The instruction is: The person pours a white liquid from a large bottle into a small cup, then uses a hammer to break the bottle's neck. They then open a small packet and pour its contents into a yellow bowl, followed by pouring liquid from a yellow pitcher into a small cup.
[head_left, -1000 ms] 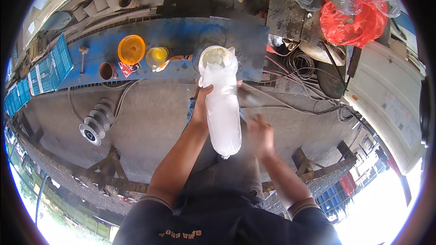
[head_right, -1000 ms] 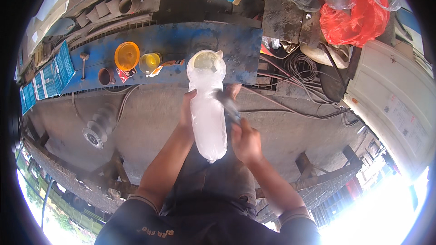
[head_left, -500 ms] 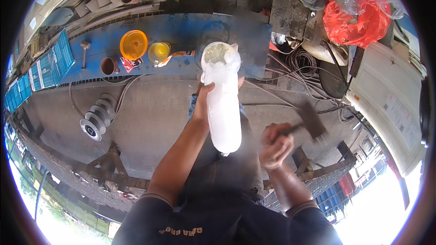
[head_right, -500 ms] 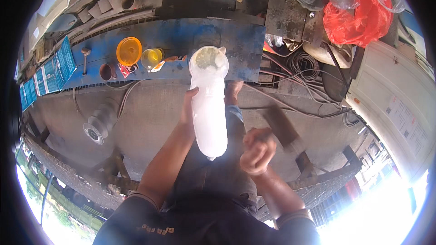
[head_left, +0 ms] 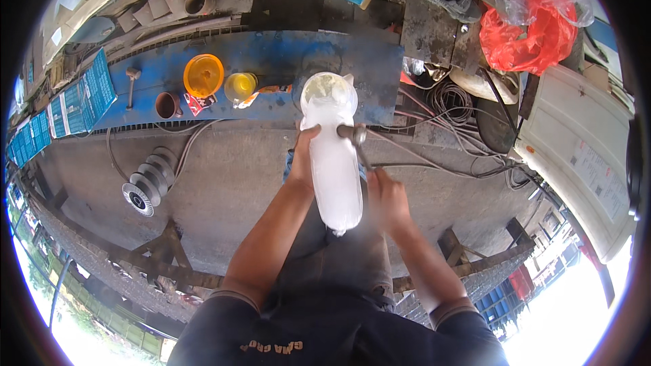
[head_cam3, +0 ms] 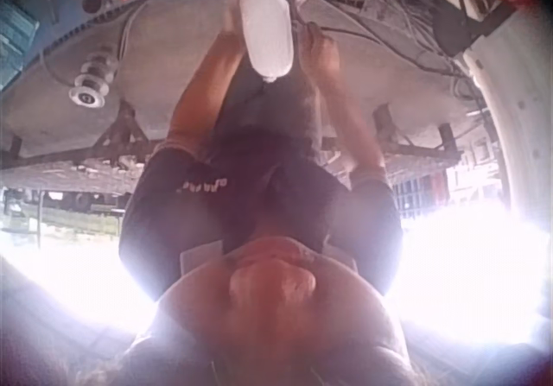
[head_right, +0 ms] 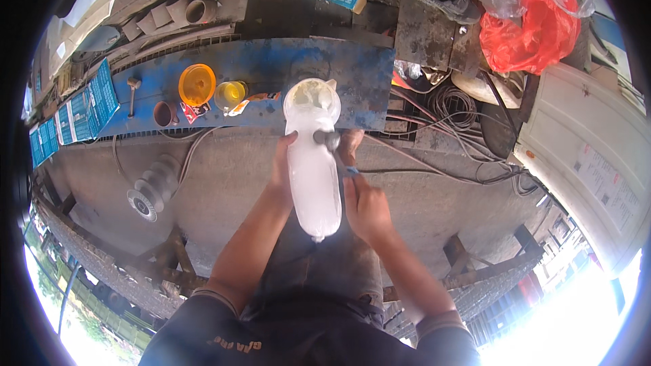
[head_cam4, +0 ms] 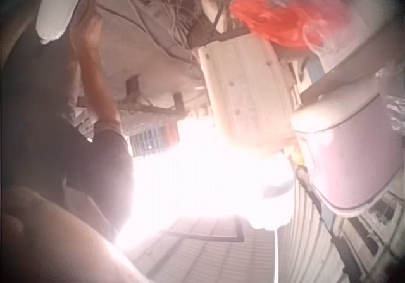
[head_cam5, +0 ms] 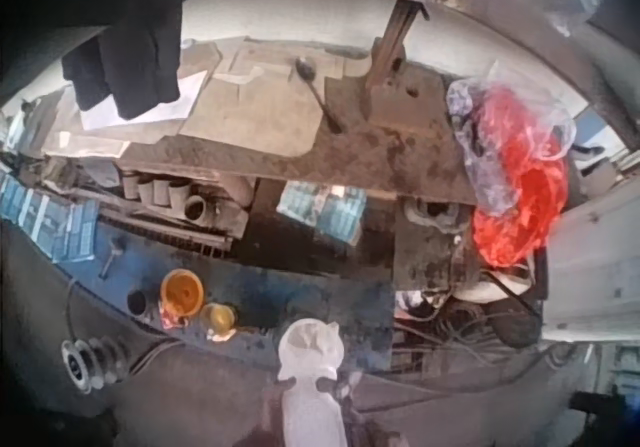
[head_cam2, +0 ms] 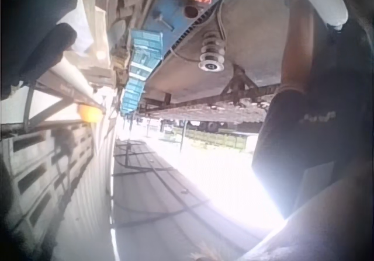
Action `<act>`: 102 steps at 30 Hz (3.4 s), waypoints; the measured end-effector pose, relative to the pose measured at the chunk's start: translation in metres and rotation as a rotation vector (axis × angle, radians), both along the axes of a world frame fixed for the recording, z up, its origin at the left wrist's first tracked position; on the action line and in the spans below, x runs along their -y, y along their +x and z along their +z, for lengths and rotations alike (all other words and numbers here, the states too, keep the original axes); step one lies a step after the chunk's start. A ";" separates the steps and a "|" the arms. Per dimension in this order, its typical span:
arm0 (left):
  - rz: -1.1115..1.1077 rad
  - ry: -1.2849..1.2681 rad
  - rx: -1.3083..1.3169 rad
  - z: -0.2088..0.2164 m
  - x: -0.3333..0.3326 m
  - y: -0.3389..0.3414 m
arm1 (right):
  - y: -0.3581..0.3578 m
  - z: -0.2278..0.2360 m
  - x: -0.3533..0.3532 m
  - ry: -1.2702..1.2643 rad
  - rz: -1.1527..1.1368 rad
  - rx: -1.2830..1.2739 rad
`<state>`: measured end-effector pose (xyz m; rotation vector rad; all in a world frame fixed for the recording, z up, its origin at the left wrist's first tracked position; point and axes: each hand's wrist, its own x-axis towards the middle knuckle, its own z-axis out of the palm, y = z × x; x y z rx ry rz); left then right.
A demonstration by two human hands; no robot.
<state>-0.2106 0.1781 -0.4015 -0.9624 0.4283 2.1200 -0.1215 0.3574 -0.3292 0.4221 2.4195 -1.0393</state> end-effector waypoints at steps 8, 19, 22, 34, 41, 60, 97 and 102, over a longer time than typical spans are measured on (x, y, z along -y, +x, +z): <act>-0.028 0.047 0.016 0.000 0.003 0.000 | 0.000 0.002 -0.002 -0.085 -0.265 0.032; 0.078 0.094 -0.080 -0.012 -0.005 0.009 | 0.004 0.032 -0.005 -0.341 -0.492 -0.182; 0.068 0.089 -0.033 -0.017 0.005 0.007 | 0.005 0.026 -0.004 -0.221 -0.391 0.008; 0.116 -0.049 0.015 -0.008 0.007 0.004 | -0.024 -0.031 0.007 -0.105 -0.236 -0.001; 0.129 0.132 0.000 -0.006 0.008 -0.006 | -0.007 -0.048 0.001 -0.081 -0.204 -0.004; -0.053 0.054 0.056 -0.010 0.020 0.008 | -0.041 -0.019 0.006 -0.193 -0.251 0.092; -0.074 -0.111 0.034 -0.022 0.011 0.005 | -0.022 -0.031 0.039 -0.176 -0.356 0.013; -0.130 -0.007 0.069 -0.013 0.010 -0.004 | -0.015 -0.048 0.041 -0.323 -0.382 -0.031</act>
